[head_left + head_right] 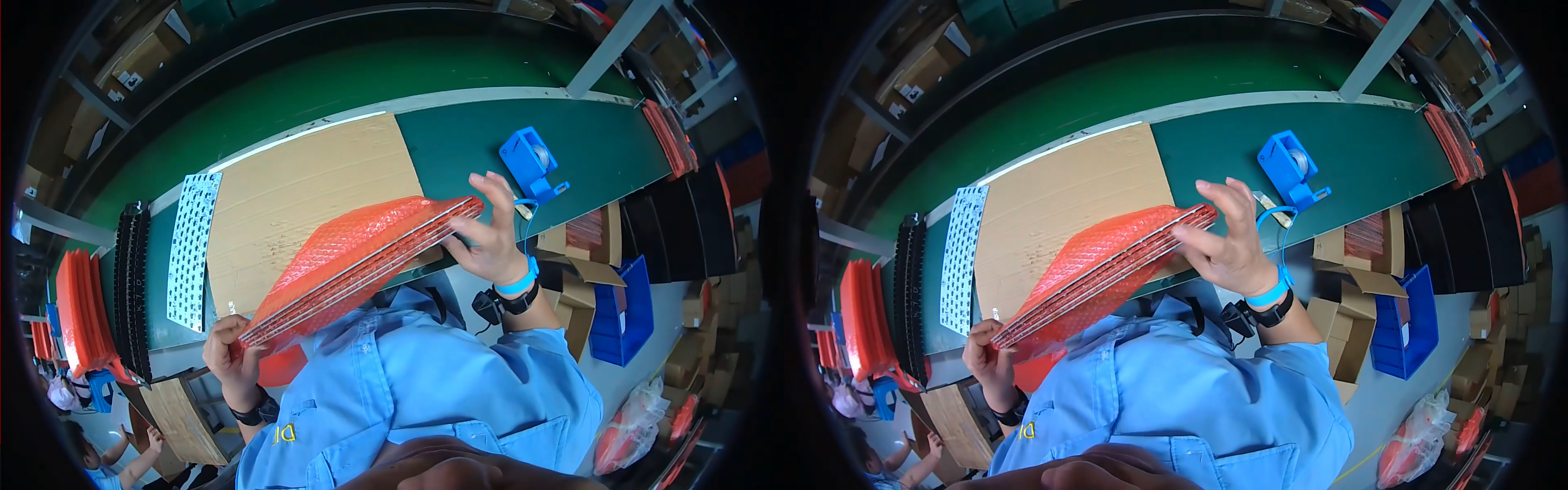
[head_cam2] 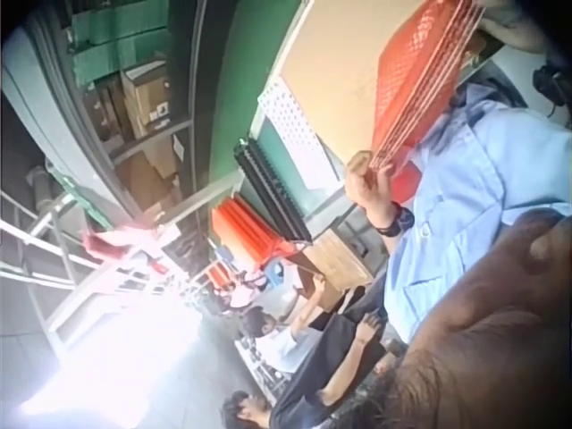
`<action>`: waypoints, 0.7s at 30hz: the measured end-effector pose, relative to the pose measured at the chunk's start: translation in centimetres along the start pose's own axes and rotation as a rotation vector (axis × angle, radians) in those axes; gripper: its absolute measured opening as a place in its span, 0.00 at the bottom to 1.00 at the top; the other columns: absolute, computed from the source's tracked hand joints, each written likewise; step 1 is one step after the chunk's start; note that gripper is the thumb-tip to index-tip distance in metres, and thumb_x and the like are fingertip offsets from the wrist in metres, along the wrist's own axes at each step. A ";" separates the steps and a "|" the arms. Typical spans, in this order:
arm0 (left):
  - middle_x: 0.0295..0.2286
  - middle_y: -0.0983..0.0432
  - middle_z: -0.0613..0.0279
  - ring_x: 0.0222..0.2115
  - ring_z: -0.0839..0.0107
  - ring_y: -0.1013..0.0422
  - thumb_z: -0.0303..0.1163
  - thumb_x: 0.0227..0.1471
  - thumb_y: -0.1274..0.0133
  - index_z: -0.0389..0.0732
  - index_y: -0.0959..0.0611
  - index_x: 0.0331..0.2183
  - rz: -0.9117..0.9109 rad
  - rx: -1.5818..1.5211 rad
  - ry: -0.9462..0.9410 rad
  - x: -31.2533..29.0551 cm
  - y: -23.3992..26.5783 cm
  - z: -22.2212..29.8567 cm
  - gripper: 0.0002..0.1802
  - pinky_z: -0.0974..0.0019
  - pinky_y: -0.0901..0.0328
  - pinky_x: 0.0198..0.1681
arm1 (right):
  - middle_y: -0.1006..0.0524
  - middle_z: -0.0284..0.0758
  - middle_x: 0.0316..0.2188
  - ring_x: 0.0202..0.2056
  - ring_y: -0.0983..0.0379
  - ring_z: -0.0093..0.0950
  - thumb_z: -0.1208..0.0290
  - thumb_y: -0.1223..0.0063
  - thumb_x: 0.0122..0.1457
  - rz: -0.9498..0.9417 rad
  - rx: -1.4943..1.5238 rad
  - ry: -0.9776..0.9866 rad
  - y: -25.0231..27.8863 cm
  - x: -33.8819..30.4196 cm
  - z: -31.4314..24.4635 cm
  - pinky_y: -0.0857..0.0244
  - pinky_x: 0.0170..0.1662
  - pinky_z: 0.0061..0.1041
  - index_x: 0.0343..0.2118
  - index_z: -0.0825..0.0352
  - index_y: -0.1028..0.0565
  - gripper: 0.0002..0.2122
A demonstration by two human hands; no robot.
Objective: The person picks up a circuit board and wraps it in a bubble wrap sleeve, folding the edges over and securing them with tape. After setting the wrapped board aside, they pull a new sheet of bubble wrap from a roll and repeat the process.
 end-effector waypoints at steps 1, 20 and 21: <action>0.31 0.24 0.53 0.31 0.70 0.28 0.37 0.48 0.32 0.35 0.28 0.28 -0.005 0.002 0.001 0.1 0.0 0.0 0.21 0.68 0.34 0.37 | 0.37 0.44 0.58 0.54 0.33 0.42 0.77 0.30 0.41 -0.028 -0.084 0.060 0.4 0.2 -0.3 0.43 0.58 0.50 0.49 0.51 0.29 0.30; 0.31 0.21 0.53 0.31 0.63 0.24 0.31 0.43 0.31 0.33 0.24 0.29 0.017 0.029 0.016 0.6 0.9 0.0 0.18 0.66 0.31 0.35 | 0.24 0.41 0.46 0.48 0.26 0.31 0.70 0.32 0.51 -0.600 0.644 -0.390 -2.3 1.4 4.2 0.35 0.55 0.33 0.51 0.68 0.29 0.24; 0.30 0.20 0.53 0.30 0.60 0.23 0.30 0.41 0.31 0.35 0.23 0.29 0.011 0.054 0.015 1.1 1.1 0.1 0.17 0.65 0.31 0.34 | 0.23 0.40 0.46 0.48 0.27 0.30 0.70 0.32 0.51 -0.629 0.674 -0.456 -1.4 1.5 4.6 0.34 0.54 0.32 0.51 0.68 0.30 0.25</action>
Point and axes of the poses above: each hand's wrist, its own x-axis towards the middle knuckle, its own y-axis out of the back of the hand, z = x × y, the point moved 1 cm from there along x, towards the middle knuckle
